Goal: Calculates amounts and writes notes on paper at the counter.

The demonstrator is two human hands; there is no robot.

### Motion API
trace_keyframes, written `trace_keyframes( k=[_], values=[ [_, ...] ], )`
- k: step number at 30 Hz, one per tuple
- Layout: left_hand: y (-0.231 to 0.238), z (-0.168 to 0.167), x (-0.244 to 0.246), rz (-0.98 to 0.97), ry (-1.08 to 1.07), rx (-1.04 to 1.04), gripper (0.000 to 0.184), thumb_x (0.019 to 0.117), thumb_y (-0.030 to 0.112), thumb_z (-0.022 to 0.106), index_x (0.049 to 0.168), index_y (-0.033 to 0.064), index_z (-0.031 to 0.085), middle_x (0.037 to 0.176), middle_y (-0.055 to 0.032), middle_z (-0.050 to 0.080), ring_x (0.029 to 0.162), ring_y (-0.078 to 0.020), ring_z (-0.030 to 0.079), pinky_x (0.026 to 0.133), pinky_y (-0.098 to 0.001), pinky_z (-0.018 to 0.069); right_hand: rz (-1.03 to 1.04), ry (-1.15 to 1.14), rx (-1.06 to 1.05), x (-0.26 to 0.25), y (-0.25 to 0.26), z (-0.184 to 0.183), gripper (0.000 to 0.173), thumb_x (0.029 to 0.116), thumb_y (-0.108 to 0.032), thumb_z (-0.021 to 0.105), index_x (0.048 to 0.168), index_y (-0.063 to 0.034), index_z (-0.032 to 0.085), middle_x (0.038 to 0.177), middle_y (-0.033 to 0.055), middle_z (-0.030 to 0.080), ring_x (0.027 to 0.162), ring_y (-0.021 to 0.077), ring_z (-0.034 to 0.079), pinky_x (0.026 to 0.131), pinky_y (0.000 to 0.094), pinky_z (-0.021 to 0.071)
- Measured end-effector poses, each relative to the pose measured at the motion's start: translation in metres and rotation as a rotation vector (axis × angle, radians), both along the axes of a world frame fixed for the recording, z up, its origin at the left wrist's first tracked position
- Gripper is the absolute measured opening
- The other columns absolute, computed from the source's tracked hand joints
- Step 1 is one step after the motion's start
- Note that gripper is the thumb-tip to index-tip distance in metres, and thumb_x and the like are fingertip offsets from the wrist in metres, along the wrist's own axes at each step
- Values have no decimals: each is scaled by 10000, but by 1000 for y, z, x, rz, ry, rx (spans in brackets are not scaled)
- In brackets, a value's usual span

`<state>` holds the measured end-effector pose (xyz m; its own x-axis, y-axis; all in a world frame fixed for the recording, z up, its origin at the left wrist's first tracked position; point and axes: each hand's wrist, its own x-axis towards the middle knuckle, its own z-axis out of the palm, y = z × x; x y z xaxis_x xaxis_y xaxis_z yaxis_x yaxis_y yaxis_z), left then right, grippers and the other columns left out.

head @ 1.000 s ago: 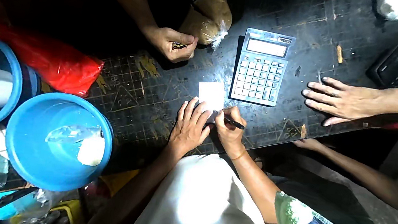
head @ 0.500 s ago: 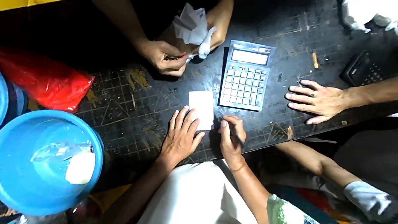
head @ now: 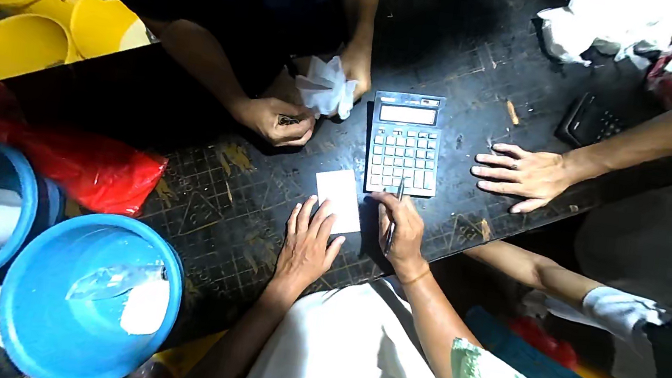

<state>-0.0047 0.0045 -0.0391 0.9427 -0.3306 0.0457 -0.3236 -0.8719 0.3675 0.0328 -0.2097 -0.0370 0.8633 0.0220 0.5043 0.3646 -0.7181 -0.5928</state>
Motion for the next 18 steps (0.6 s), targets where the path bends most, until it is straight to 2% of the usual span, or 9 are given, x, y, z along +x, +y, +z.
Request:
trace_keyframes(
  k=[1, 3, 5, 7, 11, 13, 18],
  values=[
    [0, 0, 0, 1, 1, -5, 530, 1043, 494, 462, 1400, 130, 606, 1573, -65, 478, 1516, -354, 321, 1232, -588, 223, -30, -13, 26, -5, -1, -3, 230, 1014, -93, 549, 1140, -39, 733, 1030, 116, 743, 911, 214, 698, 810, 336, 590],
    [-2, 0, 1, -9, -6, -20, 549, 1042, 487, 460, 1432, 119, 581, 1558, -88, 495, 1499, -387, 344, 1217, -612, 239, -103, -2, 21, -8, -9, -4, 264, 1005, -89, 536, 1191, -42, 717, 1141, 106, 740, 984, 222, 677, 864, 344, 562],
    [-2, 0, 1, -19, -11, -26, 541, 1040, 478, 463, 1422, 118, 594, 1550, -106, 502, 1491, -409, 350, 1209, -628, 240, -158, 48, -6, -4, -18, -2, 281, 1006, -130, 559, 1242, -56, 693, 1262, 87, 714, 1134, 251, 644, 972, 387, 531],
    [-3, 1, 1, -25, -13, -25, 533, 1038, 474, 472, 1407, 115, 610, 1550, -112, 502, 1490, -413, 351, 1209, -633, 239, -191, 86, -43, 4, -27, 0, 314, 1015, -202, 554, 1271, -66, 676, 1319, 82, 689, 1220, 286, 606, 1046, 432, 487],
    [-3, 2, 1, -23, -15, -7, 539, 1039, 481, 464, 1407, 117, 611, 1548, -112, 505, 1492, -409, 351, 1211, -627, 236, -161, 159, -144, 21, -37, 3, 378, 1020, -292, 534, 1303, -76, 660, 1396, 78, 646, 1317, 336, 534, 1086, 501, 420],
    [-3, 2, 0, -23, -13, 2, 539, 1040, 484, 460, 1409, 120, 611, 1550, -107, 504, 1492, -405, 351, 1213, -621, 237, -142, 170, -174, 25, -39, 4, 358, 1021, -292, 532, 1279, -91, 676, 1380, 58, 656, 1316, 329, 527, 1086, 505, 405],
    [-2, 1, 1, -18, -13, 4, 535, 1040, 483, 461, 1400, 119, 616, 1550, -104, 503, 1491, -402, 354, 1210, -616, 244, -98, 85, -145, 23, -31, 5, 306, 1006, -300, 539, 1143, -97, 724, 1231, 48, 726, 1214, 311, 585, 1064, 499, 402]
  ],
)
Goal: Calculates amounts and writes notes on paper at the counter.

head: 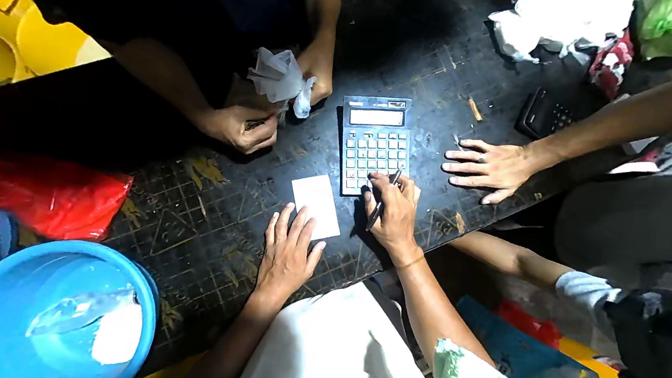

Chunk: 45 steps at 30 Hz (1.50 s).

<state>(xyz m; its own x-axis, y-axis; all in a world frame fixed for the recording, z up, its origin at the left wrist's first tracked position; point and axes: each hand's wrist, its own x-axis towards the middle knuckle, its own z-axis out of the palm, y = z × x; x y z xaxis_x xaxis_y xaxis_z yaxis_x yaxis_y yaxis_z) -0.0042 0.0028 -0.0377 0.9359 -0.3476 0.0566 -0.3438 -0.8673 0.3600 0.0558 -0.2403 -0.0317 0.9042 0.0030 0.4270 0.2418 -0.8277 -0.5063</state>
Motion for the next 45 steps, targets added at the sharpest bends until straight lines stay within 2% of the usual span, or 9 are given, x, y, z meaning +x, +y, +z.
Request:
trace_keyframes(
  k=[8, 14, 17, 22, 30, 35, 38, 40, 45],
  values=[
    [-1, 0, 1, -6, -7, -3, 536, 1038, 486, 462, 1398, 121, 618, 1551, -106, 502, 1491, -400, 355, 1211, -614, 243, 69, 67, -46, 15, 12, 3, 358, 1023, -346, 518, 1223, -120, 709, 1316, 38, 696, 1316, 314, 553, 1130, 557, 354],
    [0, -1, 1, -5, -19, 1, 533, 1040, 486, 455, 1399, 125, 614, 1544, -109, 509, 1480, -407, 370, 1202, -620, 256, -78, -54, -45, -9, -5, -6, 327, 1026, -266, 514, 1195, -49, 691, 1277, 88, 714, 995, 232, 679, 988, 476, 435],
    [-2, -1, 1, -7, -15, -1, 532, 1042, 488, 459, 1401, 127, 613, 1545, -111, 507, 1485, -407, 359, 1203, -620, 252, -84, -51, -37, -12, -8, -8, 326, 1028, -261, 509, 1200, -48, 686, 1266, 84, 720, 960, 225, 684, 965, 459, 450],
    [-2, -2, -1, 16, -5, -2, 502, 1043, 476, 483, 1377, 129, 627, 1574, -90, 472, 1521, -357, 309, 1236, -586, 217, -77, 0, -6, -13, -8, -8, 353, 1038, -274, 523, 1285, -59, 655, 1281, 95, 710, 1031, 249, 685, 1012, 480, 454],
    [0, -2, -2, 9, -2, 10, 498, 1046, 471, 473, 1400, 149, 613, 1595, -49, 450, 1542, -324, 270, 1252, -561, 195, -99, -34, 21, -13, -5, -11, 335, 1032, -243, 517, 1264, -44, 655, 1268, 99, 713, 1046, 240, 685, 1011, 454, 467],
    [-1, -1, -1, 4, 3, -1, 505, 1043, 471, 474, 1401, 141, 608, 1582, -72, 465, 1528, -359, 293, 1231, -604, 207, -117, -47, 83, -8, -6, -5, 318, 1008, -242, 564, 1248, -72, 684, 1172, 93, 721, 988, 252, 629, 878, 413, 502],
    [-1, -1, -1, 6, -7, -5, 501, 1042, 473, 477, 1392, 140, 613, 1576, -73, 472, 1525, -367, 295, 1228, -605, 215, -68, 39, 35, 2, -8, -4, 353, 1002, -296, 566, 1274, -92, 665, 1354, 66, 672, 1181, 294, 593, 981, 462, 468],
    [0, -1, -1, 3, -4, 6, 505, 1045, 474, 469, 1399, 142, 609, 1584, -68, 461, 1531, -362, 283, 1230, -600, 213, -48, 87, -18, 6, -10, -5, 362, 1003, -314, 556, 1266, -96, 676, 1389, 51, 654, 1264, 317, 559, 1039, 499, 433],
    [0, -2, -1, 2, 2, 9, 508, 1045, 481, 466, 1397, 146, 613, 1585, -70, 460, 1531, -359, 284, 1235, -596, 204, 35, 20, 20, -5, 0, 3, 350, 994, -326, 558, 1209, -88, 699, 1278, 61, 705, 1189, 313, 583, 1028, 502, 416]
  ],
)
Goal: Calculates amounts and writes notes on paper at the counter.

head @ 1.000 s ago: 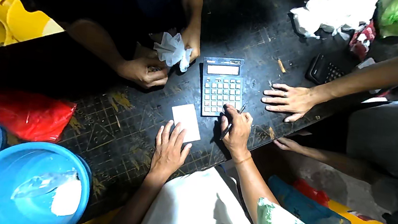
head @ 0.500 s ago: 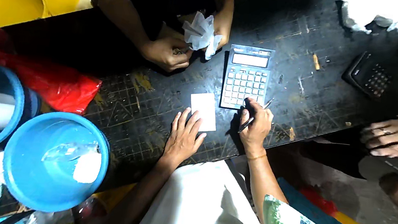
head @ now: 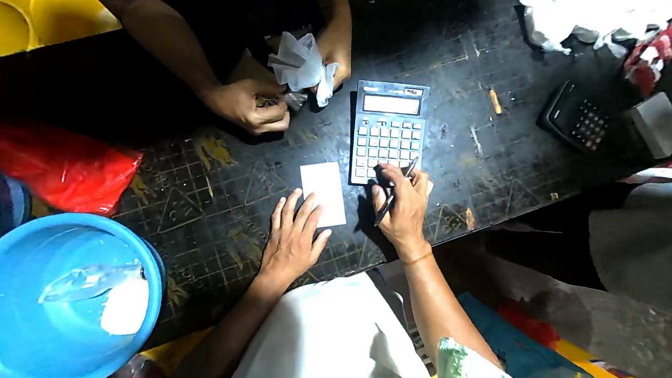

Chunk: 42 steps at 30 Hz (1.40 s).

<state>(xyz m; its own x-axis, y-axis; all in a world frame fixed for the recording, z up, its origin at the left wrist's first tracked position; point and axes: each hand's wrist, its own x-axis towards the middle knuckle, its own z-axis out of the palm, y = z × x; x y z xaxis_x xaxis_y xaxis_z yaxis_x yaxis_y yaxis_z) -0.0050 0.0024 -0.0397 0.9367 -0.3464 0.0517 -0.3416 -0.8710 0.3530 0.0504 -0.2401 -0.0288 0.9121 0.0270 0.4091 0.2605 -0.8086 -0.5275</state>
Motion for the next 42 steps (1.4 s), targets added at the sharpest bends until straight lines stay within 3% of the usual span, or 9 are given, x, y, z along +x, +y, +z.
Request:
trace_keyframes(
  k=[7, 11, 14, 20, 23, 26, 30, 34, 42],
  values=[
    [0, 0, 1, -7, -9, -16, 506, 1043, 469, 473, 1383, 127, 626, 1564, -85, 488, 1512, -380, 319, 1219, -606, 232, 27, -20, 43, -9, 3, -5, 335, 990, -346, 554, 1144, -98, 719, 1229, 40, 730, 1190, 286, 595, 1078, 523, 370],
    [0, 0, 1, -11, -16, -11, 509, 1048, 471, 464, 1391, 128, 617, 1568, -87, 482, 1517, -374, 310, 1226, -603, 219, -76, -71, 7, -9, -16, -6, 320, 1008, -310, 559, 1147, -50, 685, 1259, 100, 717, 1099, 242, 670, 1028, 474, 440],
    [0, 0, 1, -8, -8, -4, 515, 1050, 478, 457, 1397, 131, 612, 1579, -78, 469, 1525, -365, 297, 1232, -598, 206, -82, -74, -21, -7, -18, -5, 332, 1005, -308, 562, 1161, -44, 689, 1247, 98, 723, 1034, 247, 679, 983, 453, 474],
    [0, 1, 1, -7, 2, 2, 522, 1049, 478, 455, 1407, 131, 608, 1583, -78, 464, 1526, -368, 294, 1232, -595, 206, 52, 21, -27, 6, 7, -3, 374, 994, -383, 549, 1178, -102, 713, 1278, 41, 710, 1152, 288, 607, 1019, 491, 431],
    [0, 0, 0, -5, -8, -5, 517, 1048, 475, 460, 1399, 129, 614, 1576, -82, 474, 1521, -368, 305, 1231, -594, 212, -26, 15, -26, 11, 3, -1, 368, 998, -334, 569, 1236, -83, 694, 1268, 53, 710, 1141, 296, 605, 990, 481, 448],
    [0, 0, 0, -4, -3, -3, 519, 1049, 475, 459, 1403, 129, 613, 1574, -79, 477, 1521, -371, 305, 1231, -597, 213, -102, 56, -52, 14, -8, 1, 374, 1002, -317, 568, 1275, -80, 663, 1348, 52, 673, 1206, 306, 578, 1001, 488, 437],
    [1, 0, 0, -4, -6, -2, 526, 1045, 485, 459, 1404, 134, 611, 1570, -73, 482, 1517, -370, 313, 1229, -594, 220, -18, -28, 3, 4, -1, -1, 350, 985, -331, 551, 1181, -89, 712, 1204, 53, 730, 1114, 289, 598, 994, 489, 417],
    [2, 0, 0, -5, -5, -18, 523, 1043, 477, 470, 1405, 127, 611, 1562, -92, 490, 1507, -391, 325, 1215, -618, 230, 74, -21, 31, -10, 9, -10, 336, 986, -351, 562, 1136, -94, 720, 1236, 52, 725, 1150, 277, 611, 1039, 489, 414],
    [2, 0, 0, 3, -2, 5, 509, 1045, 481, 473, 1380, 129, 624, 1584, -84, 459, 1527, -358, 290, 1236, -585, 209, 7, -25, 58, -20, -7, -13, 350, 1003, -284, 566, 1191, -15, 687, 1325, 140, 684, 1231, 290, 642, 1020, 453, 519]
  ],
)
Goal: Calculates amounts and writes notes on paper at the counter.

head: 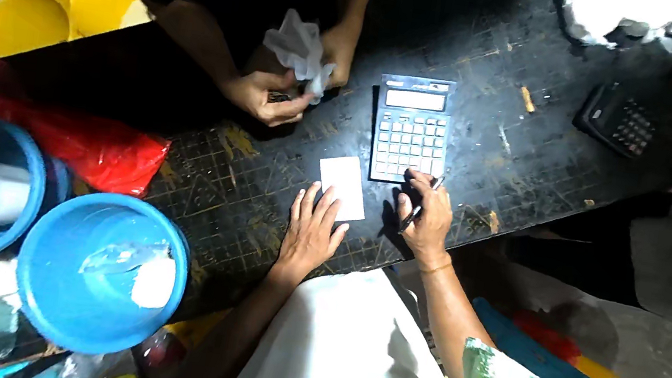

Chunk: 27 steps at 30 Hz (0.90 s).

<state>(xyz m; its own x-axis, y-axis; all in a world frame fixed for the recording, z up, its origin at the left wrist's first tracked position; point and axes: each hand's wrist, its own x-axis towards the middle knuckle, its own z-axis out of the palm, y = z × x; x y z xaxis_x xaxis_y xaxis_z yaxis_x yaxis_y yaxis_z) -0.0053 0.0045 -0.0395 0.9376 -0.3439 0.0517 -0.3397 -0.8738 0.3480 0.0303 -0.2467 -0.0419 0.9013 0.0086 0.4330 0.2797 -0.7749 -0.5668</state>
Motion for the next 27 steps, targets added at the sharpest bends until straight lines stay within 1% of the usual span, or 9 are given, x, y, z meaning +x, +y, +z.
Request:
trace_keyframes(
  k=[4, 11, 15, 18, 19, 21, 23, 25, 27],
  values=[
    [-1, 0, 1, -12, -5, 8, 495, 1044, 473, 480, 1391, 146, 613, 1595, -55, 446, 1540, -322, 273, 1249, -560, 200, 2, -40, 62, 0, 0, -2, 323, 998, -234, 578, 1165, 29, 664, 1312, 183, 677, 1261, 302, 632, 1053, 439, 526],
    [-3, -1, 1, -10, -10, 0, 495, 1044, 468, 481, 1389, 140, 616, 1590, -58, 454, 1537, -331, 278, 1250, -560, 198, -11, -78, 88, 1, -3, -5, 302, 993, -209, 588, 1167, 27, 660, 1302, 172, 685, 1267, 283, 633, 1067, 422, 522],
    [-4, 0, 2, -11, 7, 12, 502, 1048, 471, 467, 1411, 149, 597, 1613, -43, 421, 1547, -319, 255, 1253, -559, 186, -10, -83, 107, 1, -4, -4, 281, 991, -195, 589, 1150, 25, 662, 1295, 174, 686, 1267, 284, 632, 1066, 426, 525],
    [-3, -1, 1, -10, 5, 5, 508, 1048, 471, 464, 1420, 150, 594, 1615, -44, 421, 1546, -326, 259, 1249, -567, 188, -37, -80, 93, 1, -2, -3, 283, 989, -187, 584, 1151, 31, 664, 1295, 181, 683, 1257, 289, 638, 1065, 430, 528],
    [-3, -1, 2, -11, 5, 0, 509, 1049, 470, 463, 1422, 150, 591, 1613, -48, 422, 1545, -333, 260, 1246, -575, 191, -66, -72, 66, 1, -1, -2, 282, 987, -191, 584, 1149, 22, 672, 1286, 171, 692, 1230, 282, 655, 1044, 423, 538],
    [-4, -1, 2, -12, 8, -15, 508, 1047, 469, 467, 1413, 142, 598, 1605, -60, 433, 1540, -348, 265, 1238, -588, 199, -110, -56, 14, 3, -2, 2, 282, 985, -222, 588, 1150, -17, 689, 1263, 133, 712, 1114, 266, 685, 943, 407, 551],
    [-3, -1, 1, -10, 14, -19, 513, 1046, 474, 468, 1402, 132, 604, 1598, -76, 441, 1535, -361, 272, 1235, -595, 203, -96, -32, 1, 7, 0, 6, 292, 990, -261, 591, 1157, -45, 695, 1264, 109, 710, 1030, 271, 648, 887, 421, 509],
    [-2, 0, 1, -8, 10, -18, 513, 1044, 475, 471, 1395, 127, 610, 1590, -84, 452, 1531, -368, 280, 1233, -599, 206, -56, 20, -43, 13, 2, 7, 318, 994, -302, 573, 1168, -69, 702, 1299, 81, 697, 1057, 280, 621, 908, 441, 481],
    [-2, 0, 1, -8, 5, -12, 513, 1044, 475, 467, 1392, 128, 614, 1586, -84, 457, 1530, -370, 283, 1232, -600, 207, -38, 44, -75, 20, 4, 8, 319, 995, -309, 564, 1160, -79, 713, 1289, 61, 703, 1077, 280, 612, 917, 449, 464]
  ],
)
